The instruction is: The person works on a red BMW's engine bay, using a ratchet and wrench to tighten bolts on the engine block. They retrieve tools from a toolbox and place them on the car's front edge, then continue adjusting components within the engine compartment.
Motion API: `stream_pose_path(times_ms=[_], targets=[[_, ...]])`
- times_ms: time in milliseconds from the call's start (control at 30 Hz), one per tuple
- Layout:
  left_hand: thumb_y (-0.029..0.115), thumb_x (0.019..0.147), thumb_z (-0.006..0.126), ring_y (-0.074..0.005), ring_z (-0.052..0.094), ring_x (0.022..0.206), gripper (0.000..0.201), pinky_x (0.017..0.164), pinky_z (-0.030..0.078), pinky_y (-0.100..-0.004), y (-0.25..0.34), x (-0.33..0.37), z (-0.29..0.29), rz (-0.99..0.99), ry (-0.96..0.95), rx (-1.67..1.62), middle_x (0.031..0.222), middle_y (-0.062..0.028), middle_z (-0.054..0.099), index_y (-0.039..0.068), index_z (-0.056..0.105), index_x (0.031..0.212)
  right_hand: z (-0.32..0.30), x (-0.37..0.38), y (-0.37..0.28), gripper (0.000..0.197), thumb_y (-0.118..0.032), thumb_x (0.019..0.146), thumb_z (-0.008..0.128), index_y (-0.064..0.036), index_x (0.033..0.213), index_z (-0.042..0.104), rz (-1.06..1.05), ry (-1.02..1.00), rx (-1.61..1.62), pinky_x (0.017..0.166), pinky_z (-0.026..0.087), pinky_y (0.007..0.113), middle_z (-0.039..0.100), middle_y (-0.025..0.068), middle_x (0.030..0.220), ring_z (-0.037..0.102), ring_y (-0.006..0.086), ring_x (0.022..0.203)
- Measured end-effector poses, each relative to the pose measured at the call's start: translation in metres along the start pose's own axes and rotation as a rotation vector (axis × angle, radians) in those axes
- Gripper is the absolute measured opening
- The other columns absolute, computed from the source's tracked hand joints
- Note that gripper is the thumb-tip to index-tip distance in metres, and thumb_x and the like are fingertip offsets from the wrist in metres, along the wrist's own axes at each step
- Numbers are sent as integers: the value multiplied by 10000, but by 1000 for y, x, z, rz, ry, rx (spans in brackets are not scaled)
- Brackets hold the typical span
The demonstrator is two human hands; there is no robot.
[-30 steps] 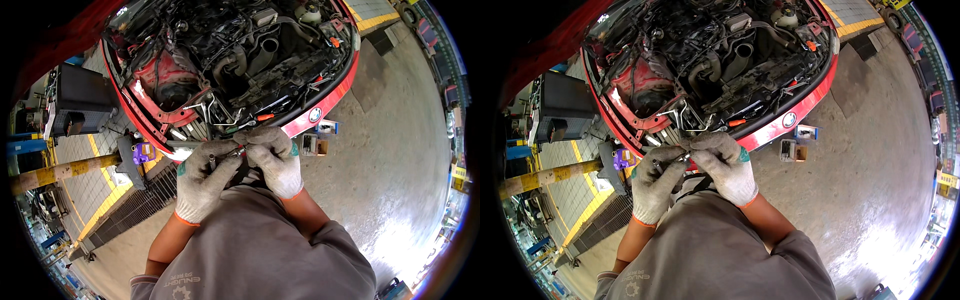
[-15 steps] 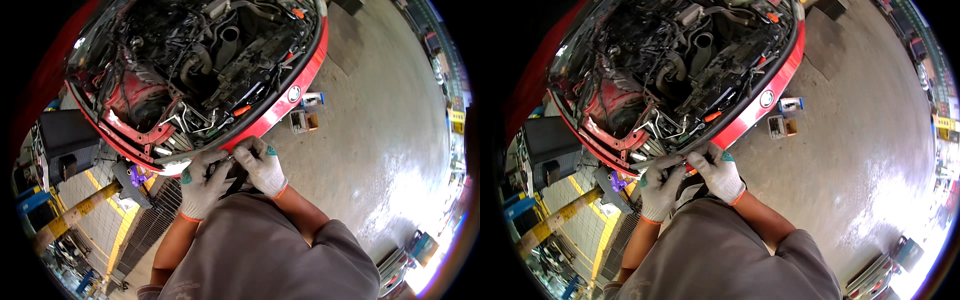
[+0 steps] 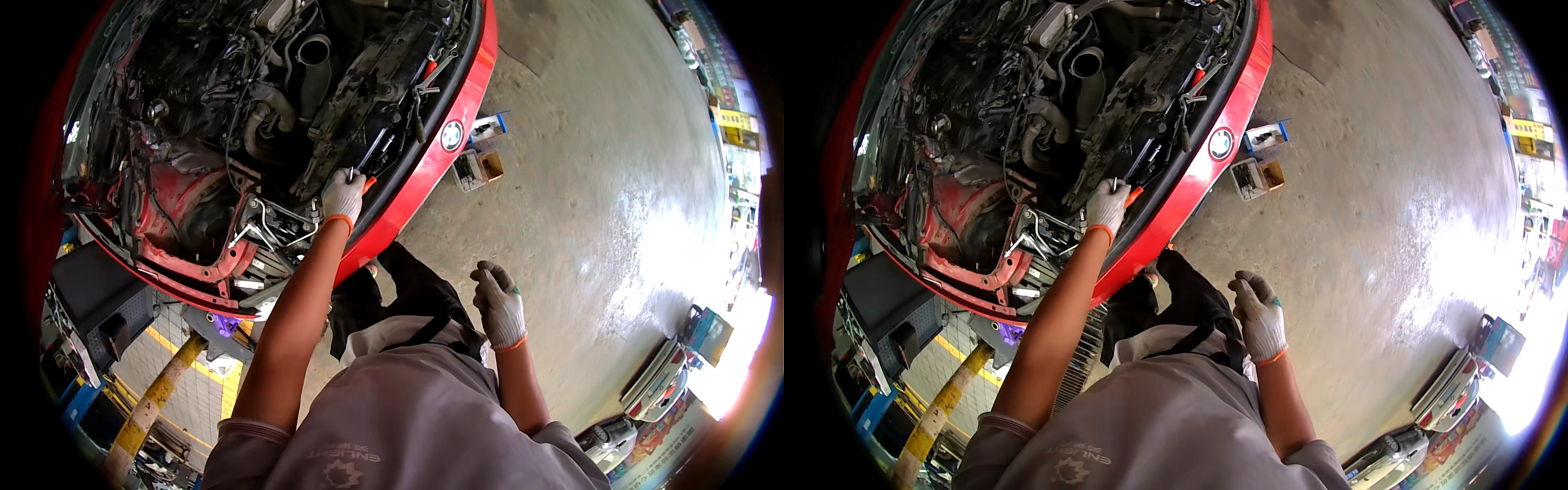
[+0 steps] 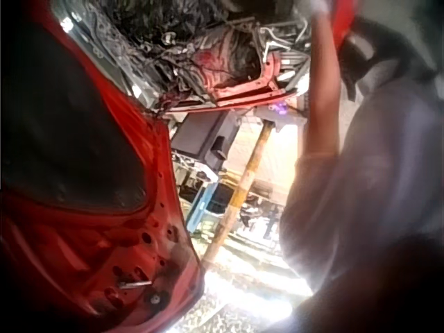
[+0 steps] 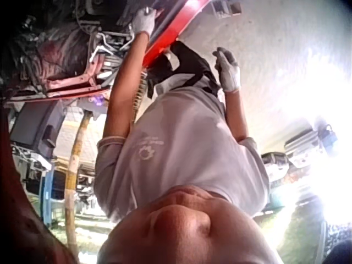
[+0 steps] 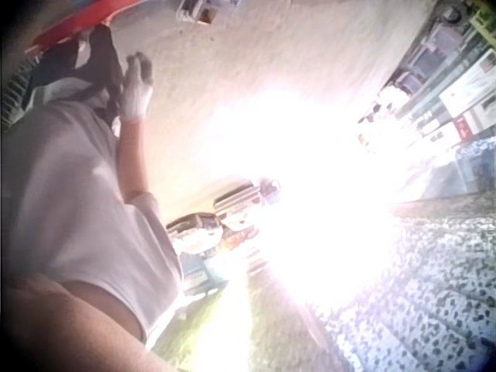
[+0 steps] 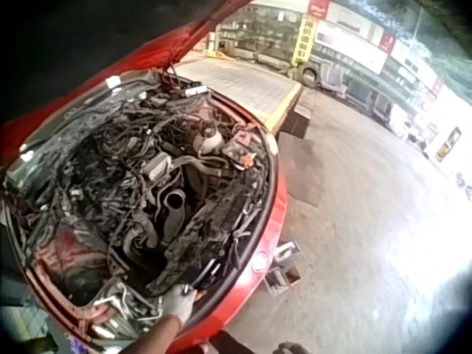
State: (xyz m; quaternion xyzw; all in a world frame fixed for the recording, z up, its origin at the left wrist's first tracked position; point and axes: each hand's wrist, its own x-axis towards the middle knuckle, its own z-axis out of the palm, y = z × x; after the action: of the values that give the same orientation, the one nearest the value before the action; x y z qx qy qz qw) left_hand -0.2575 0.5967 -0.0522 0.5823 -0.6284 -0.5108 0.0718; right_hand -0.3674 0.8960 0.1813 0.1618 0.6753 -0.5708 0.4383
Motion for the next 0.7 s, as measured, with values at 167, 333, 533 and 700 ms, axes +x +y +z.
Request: stream_pose_path(times_ms=[167, 333, 533, 700], targets=[[362, 950, 696, -194, 605, 644, 275, 566, 456, -353, 9, 8, 0, 11, -55, -20, 751, -61, 660, 92, 709, 1003, -6, 3, 14, 310, -308, 1074, 615, -21, 1188, 637, 27, -93, 164, 548, 368, 233, 615, 16, 889, 454, 59, 630], [394, 1023, 633, -84, 527, 538, 294, 468, 397, -261, 53, -68, -45, -290, -289, -308, 708, -6, 601, 112, 670, 1098, 14, 13, 6, 364, -413, 1088, 577, -50, 1061, 595, 31, -175, 127, 514, 294, 244, 445, -52, 760, 380, 60, 602], [378, 1088, 527, -104, 515, 541, 368, 500, 412, -280, -8, -191, -130, -279, -280, -335, 678, -16, 578, 58, 697, 1151, 71, 22, 1, 248, -182, 1043, 641, -28, 1235, 618, 56, -521, -15, 607, 388, 222, 631, 25, 950, 502, 74, 700], [475, 1027, 567, -130, 488, 495, 476, 472, 386, -311, -155, -312, -182, -622, 8, -356, 627, -17, 535, 25, 723, 1013, 142, -5, 25, 204, -123, 1025, 617, 2, 1186, 612, 35, -836, -235, 599, 366, 224, 620, 34, 926, 478, 70, 704]])
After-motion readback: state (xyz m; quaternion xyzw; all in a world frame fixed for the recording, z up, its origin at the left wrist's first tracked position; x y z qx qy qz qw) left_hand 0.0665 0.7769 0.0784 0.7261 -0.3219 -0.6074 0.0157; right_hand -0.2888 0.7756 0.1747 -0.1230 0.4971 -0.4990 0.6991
